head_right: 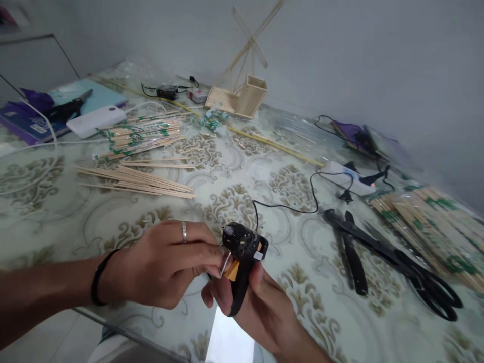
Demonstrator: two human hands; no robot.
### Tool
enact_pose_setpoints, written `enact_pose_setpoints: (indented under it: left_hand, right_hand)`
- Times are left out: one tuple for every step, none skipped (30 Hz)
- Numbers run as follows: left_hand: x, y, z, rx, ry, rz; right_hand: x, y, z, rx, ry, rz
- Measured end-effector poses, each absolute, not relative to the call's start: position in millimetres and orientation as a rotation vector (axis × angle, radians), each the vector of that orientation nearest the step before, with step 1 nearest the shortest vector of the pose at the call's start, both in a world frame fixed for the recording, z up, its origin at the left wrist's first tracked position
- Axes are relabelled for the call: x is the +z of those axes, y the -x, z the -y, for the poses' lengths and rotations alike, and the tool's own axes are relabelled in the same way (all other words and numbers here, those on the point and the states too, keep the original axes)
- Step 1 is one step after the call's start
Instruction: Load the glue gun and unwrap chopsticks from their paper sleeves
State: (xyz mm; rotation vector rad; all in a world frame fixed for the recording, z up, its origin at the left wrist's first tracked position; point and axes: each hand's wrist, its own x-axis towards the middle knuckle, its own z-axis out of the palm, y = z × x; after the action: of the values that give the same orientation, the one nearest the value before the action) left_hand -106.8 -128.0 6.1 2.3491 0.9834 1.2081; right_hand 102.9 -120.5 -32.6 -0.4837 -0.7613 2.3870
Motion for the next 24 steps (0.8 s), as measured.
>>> enact_pose_setpoints:
  left_hand:
    - [5, 107, 128, 1.228, -2.329, -1.024]
    - [4, 108, 127, 1.254, -2.311, -1.072]
    - [3, 109, 127, 1.278, -2.299, -1.118]
    - [2, 110, 126, 1.292, -2.297, -1.156]
    - [2, 111, 125, 1.293, -2.309, -1.175]
    - [2, 111, 125, 1.286, -2.33, -1.174]
    - [3, 112, 124, 1.27, -2.353, -1.162]
    - [3, 112, 124, 1.247, -2.378, -1.149]
    - [3, 112, 124, 1.225, -2.396, -1.14]
    - [3, 112, 124, 1.21, -2.402, -1.14]
    - [2, 112, 124, 1.201, -2.399, -1.145]
    - [1, 112, 124, 1.192, -2.39, -1.155]
    - [0, 113, 124, 1.189, -2.382, -1.164]
    - [-1, 113, 124, 1.186, -2.378, -1.171]
    - [-2, 114, 124, 1.181, -2.385, -1.174]
    - [-3, 115, 123, 1.171, -2.399, -1.175]
    - [-3, 116, 123, 1.166, -2.415, -1.174]
    - [-4, 117, 123, 1.155, -2.43, -1.175]
    - [-4, 118, 123, 1.139, -2.441, -1.179]
    - [-4, 119, 123, 1.119, -2.449, -1.186]
    - [-4, 120, 124, 1.1, -2.454, -1.193]
    - [-4, 121, 124, 1.075, -2.458, -1.201]
    - [-4, 122, 124, 1.055, -2.463, -1.206]
    - [-5, 122, 124, 1.026, -2.466, -1.216]
  right_hand:
    - [-32, -104, 120, 2.368, 0.493, 0.78]
    - [-29, -105, 119, 2.336, 0.501, 0.797]
    - [-27, -106, 117, 2.294, 0.512, 0.806]
    - [-24, -108, 116, 2.246, 0.53, 0.808]
    - [-21, -110, 114, 2.2, 0.558, 0.805]
    - [-18, -111, 112, 2.159, 0.586, 0.8]
    - [-16, -113, 110, 2.124, 0.609, 0.795]
    - [-14, -114, 109, 2.101, 0.626, 0.791]
    - [-14, -115, 107, 2.089, 0.632, 0.79]
    - [-13, -116, 106, 2.085, 0.631, 0.79]
    - [-14, -117, 105, 2.082, 0.628, 0.787]
    - [-14, -117, 104, 2.082, 0.621, 0.782]
    - [-15, -117, 104, 2.086, 0.614, 0.779]
    - [-15, -117, 103, 2.092, 0.602, 0.777]
    - [-15, -117, 102, 2.1, 0.589, 0.776]
    - [-16, -117, 101, 2.109, 0.576, 0.774]
    - [-16, -116, 101, 2.121, 0.566, 0.771]
    - [-16, -116, 100, 2.131, 0.558, 0.769]
    - [-16, -116, 99, 2.135, 0.554, 0.766]
    - [-16, -116, 98, 2.133, 0.548, 0.765]
    - [-16, -116, 98, 2.127, 0.543, 0.766]
    - [-16, -116, 97, 2.119, 0.54, 0.768]
    - [-17, -116, 96, 2.11, 0.54, 0.767]
    - [-17, -116, 95, 2.103, 0.538, 0.763]
